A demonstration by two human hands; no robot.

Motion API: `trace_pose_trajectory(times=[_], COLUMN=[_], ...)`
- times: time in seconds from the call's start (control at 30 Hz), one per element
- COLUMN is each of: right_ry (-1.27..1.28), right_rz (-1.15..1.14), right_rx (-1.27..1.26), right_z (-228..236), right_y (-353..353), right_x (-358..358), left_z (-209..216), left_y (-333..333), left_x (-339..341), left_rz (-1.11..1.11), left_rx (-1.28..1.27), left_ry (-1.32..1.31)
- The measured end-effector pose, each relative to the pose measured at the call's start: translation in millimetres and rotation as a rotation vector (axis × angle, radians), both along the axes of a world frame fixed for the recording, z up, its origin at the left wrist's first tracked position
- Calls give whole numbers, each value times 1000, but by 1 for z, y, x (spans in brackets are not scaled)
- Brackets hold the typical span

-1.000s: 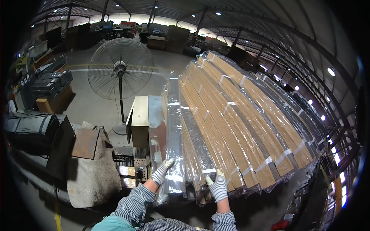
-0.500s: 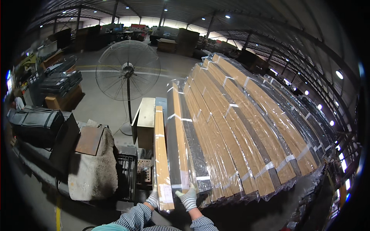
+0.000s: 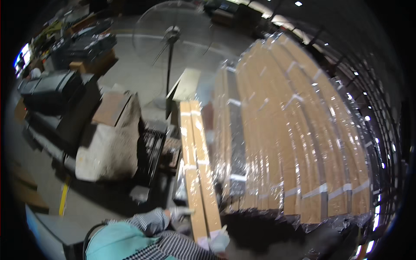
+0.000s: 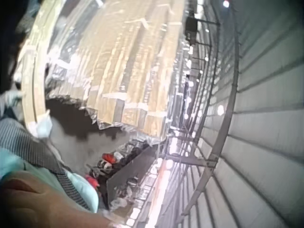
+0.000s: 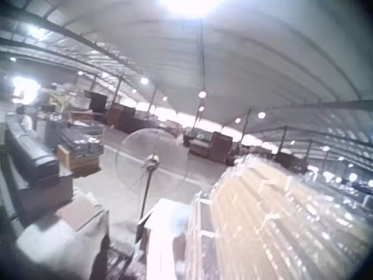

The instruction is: The recorder puts on work gloves and then stacks long wooden planks from a large pile onto a production line or work surface.

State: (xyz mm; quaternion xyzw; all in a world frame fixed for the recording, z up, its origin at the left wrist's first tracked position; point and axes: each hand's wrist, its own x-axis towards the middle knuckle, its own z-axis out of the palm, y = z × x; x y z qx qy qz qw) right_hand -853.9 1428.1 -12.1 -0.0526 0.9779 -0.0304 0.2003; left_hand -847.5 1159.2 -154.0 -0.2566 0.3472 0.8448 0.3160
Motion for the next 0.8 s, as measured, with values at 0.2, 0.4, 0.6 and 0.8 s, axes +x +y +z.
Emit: trace_pose_trajectory(times=[0.2, 0.4, 0.6, 0.8], right_ry=[69, -23, -218, -237], right_rz=[-51, 58, 220, 585], right_rx=[-75, -528, -267, -81], right_z=[-53, -75, -42, 2], right_y=[-61, -18, 28, -36], right_x=[-79, -61, -11, -32], left_z=[18, 28, 27, -7], left_y=[-4, 14, 2, -23], left_x=[-47, 9, 73, 123], left_rz=[41, -550, 178, 652], left_rx=[-209, -503, 32, 67], left_ry=[-83, 70, -231, -421])
